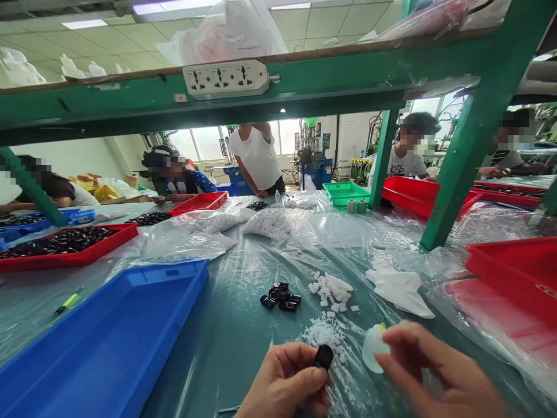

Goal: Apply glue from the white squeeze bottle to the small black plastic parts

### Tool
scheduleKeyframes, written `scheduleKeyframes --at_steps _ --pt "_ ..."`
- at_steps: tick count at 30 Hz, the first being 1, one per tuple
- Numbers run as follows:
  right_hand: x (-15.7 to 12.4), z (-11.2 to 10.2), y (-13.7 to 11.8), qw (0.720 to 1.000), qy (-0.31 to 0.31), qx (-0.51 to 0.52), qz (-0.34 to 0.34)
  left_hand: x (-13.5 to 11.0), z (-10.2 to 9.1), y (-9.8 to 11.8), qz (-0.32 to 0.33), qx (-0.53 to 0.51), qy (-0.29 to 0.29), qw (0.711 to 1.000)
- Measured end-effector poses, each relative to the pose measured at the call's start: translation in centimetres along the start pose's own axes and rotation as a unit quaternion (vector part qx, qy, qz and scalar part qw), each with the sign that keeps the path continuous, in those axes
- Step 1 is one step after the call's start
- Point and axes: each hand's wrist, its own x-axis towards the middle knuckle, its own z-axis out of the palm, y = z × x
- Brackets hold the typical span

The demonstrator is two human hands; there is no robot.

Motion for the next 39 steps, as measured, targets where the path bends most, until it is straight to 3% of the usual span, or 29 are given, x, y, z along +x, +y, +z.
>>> scheduleKeyframes --at_steps 2,3,8,14,18,21,25,29,33,39 --pt "0.5 -1.1 1.0 0.996 0.073 -0.035 0.025 0.0 0.1 0.1 -0.002 -0.003 0.002 1.000" --pt "0.8 -1.3 1.9 0.996 0.070 -0.038 0.044 0.0 0.2 0.1 -0.003 -0.005 -0.001 1.000" --pt "2.1 0.1 6.1 0.983 -0.151 0.053 0.092 0.0 0.5 -0.4 0.007 -0.026 -0.017 1.000" --pt "2.4 1.3 5.0 0.974 -0.211 0.073 0.025 0.0 0.6 -0.5 0.010 -0.036 -0.022 0.999" --pt "2.6 0.3 3.2 0.988 -0.150 -0.028 -0.033 -0.2 0.7 -0.4 -0.004 -0.045 -0.028 0.999" --pt "3.0 -0.4 2.1 0.976 -0.109 -0.112 -0.150 -0.4 0.8 -0.3 -0.009 -0.040 -0.032 0.999" --pt "3.7 -1.2 1.4 0.926 -0.049 -0.236 -0.292 -0.5 0.7 -0.3 -0.006 -0.041 -0.044 0.998" --pt "4.0 -2.1 1.5 0.859 -0.008 -0.338 -0.384 -0.4 0.6 -0.4 -0.003 -0.057 -0.052 0.997" --pt "4.0 -2.6 1.6 0.819 0.003 -0.398 -0.414 -0.3 0.5 -0.5 0.003 -0.057 -0.060 0.997" --pt "4.0 -2.7 1.3 0.811 0.023 -0.417 -0.410 -0.3 0.4 -0.5 0.008 -0.048 -0.062 0.997"
